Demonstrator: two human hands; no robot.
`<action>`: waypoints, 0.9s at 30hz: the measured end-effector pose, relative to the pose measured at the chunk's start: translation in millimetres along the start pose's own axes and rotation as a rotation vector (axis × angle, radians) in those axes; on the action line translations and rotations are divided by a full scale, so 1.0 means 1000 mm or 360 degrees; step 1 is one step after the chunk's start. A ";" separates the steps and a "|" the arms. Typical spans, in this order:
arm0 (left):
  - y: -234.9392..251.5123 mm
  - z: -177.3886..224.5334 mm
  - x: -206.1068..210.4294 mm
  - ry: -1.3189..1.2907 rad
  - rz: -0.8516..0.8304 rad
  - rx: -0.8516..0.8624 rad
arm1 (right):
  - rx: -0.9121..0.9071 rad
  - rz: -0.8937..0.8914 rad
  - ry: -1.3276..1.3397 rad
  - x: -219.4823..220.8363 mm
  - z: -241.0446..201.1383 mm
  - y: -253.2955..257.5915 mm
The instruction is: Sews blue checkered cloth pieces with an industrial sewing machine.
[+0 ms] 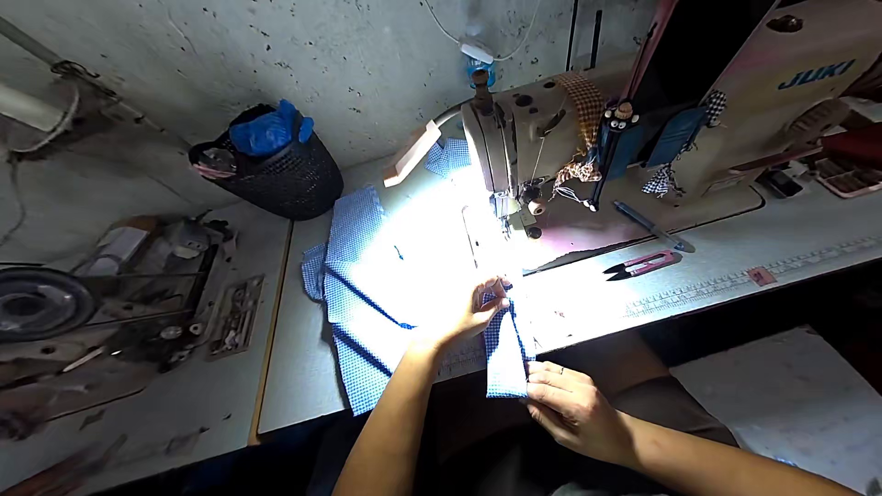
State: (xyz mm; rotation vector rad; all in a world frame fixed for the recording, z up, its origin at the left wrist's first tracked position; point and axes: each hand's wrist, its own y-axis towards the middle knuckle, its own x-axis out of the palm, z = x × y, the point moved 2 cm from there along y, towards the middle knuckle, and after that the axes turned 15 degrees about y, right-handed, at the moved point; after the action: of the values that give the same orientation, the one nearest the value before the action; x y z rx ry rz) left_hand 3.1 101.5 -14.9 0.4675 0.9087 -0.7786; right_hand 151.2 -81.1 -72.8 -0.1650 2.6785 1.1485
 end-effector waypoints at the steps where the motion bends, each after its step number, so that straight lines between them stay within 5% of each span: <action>1: 0.002 -0.002 -0.001 -0.0028 -0.0008 -0.0032 | 0.0005 0.0012 -0.0018 -0.001 0.001 0.001; 15: 0.053 -0.033 -0.029 0.0166 0.0152 -0.0042 | 0.0237 0.0032 -0.0341 -0.026 0.030 0.056; 23: 0.082 -0.051 -0.047 0.0812 0.0230 -0.0066 | 0.0374 0.0056 -0.0327 -0.039 0.059 0.081; 27: 0.089 -0.044 -0.056 0.0730 0.0148 -0.0302 | 0.0328 0.0062 -0.0345 -0.039 0.070 0.094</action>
State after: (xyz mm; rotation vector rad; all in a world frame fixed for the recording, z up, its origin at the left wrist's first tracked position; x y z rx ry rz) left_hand 26.9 209.5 11.9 0.5265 1.3634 -0.4991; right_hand 182.2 34.6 -44.0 0.0439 2.5928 0.8387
